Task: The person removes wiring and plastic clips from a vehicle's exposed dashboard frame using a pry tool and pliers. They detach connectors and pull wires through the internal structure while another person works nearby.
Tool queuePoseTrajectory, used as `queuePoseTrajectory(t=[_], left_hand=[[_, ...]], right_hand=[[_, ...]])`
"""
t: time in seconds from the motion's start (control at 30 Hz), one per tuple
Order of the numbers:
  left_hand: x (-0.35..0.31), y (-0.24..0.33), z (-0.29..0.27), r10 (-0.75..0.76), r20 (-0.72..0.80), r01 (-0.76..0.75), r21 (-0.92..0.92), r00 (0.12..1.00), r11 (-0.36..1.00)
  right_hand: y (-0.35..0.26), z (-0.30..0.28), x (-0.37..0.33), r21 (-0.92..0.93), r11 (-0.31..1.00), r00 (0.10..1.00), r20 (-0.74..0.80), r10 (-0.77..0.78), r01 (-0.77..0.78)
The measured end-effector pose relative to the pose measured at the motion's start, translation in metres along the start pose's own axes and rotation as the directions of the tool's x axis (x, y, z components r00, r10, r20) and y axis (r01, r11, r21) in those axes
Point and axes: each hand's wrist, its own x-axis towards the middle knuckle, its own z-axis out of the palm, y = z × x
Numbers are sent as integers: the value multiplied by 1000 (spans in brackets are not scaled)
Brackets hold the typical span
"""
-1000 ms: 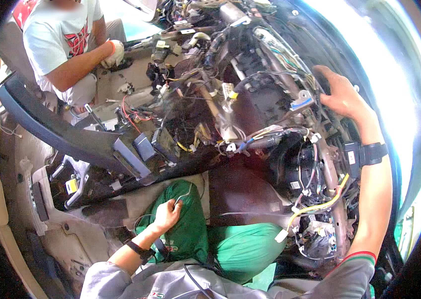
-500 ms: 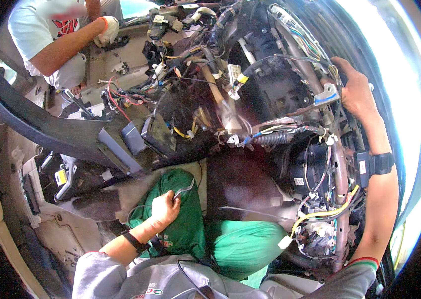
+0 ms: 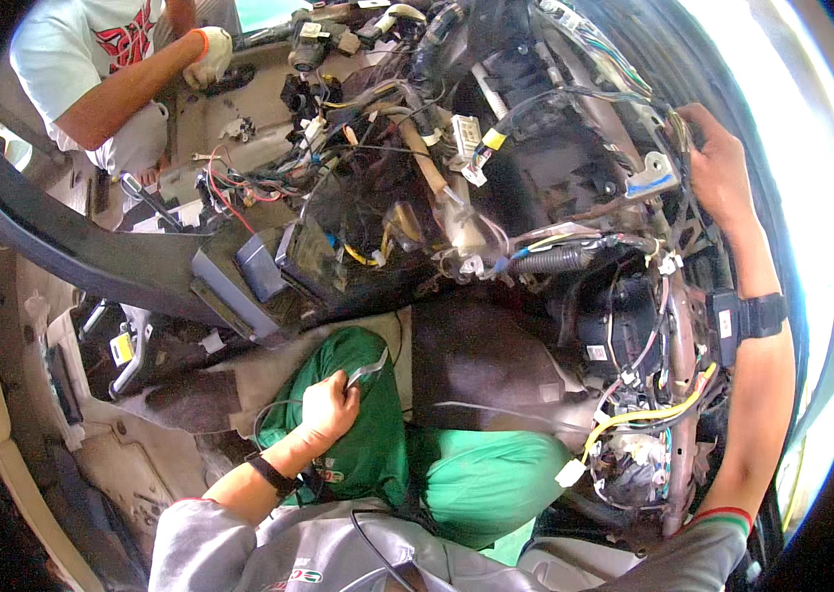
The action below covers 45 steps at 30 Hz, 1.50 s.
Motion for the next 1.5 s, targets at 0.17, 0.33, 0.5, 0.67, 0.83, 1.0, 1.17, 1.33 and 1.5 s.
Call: queuePoseTrajectory(t=[0.17, 0.33, 0.5, 0.67, 0.83, 1.0, 1.17, 1.33, 1.5], left_hand=[[-3, -7, 2, -4, -6, 4, 34, 1000, 999], [-4, -7, 5, 31, -17, -30, 38, 999, 999], [-4, -7, 0, 16, -8, -16, 60, 1000, 998], [-4, -5, 1, 29, 28, -31, 72, 999, 997], [-4, -5, 1, 95, -26, -92, 78, 995, 993], [-4, -3, 5, 86, -25, -84, 72, 996, 994], [-6, -12, -4, 50, -17, -49, 72, 999, 996], [-4, -6, -1, 119, -7, -119, 57, 993, 991], [-6, -11, -2, 166, 14, -166, 20, 986, 986]], right_hand=[[-18, -23, 1, -13, 1000, 979, 203, 21, -19], [-13, -52, -15, -84, 989, 974, 204, -103, 122], [-84, -60, -38, 46, 985, 975, 138, -172, 168], [-99, -15, -42, 58, 889, 880, 124, -458, 454], [-107, -8, -46, -56, 898, 877, 250, -410, 436], [-103, -12, -46, -66, 901, 883, 239, -404, 430], [-164, 4, -95, 22, 933, 897, -282, -340, 360], [-190, 86, -180, 567, 729, 923, 256, 286, -383], [-148, 169, -176, 372, 829, 878, -69, 474, -418]])
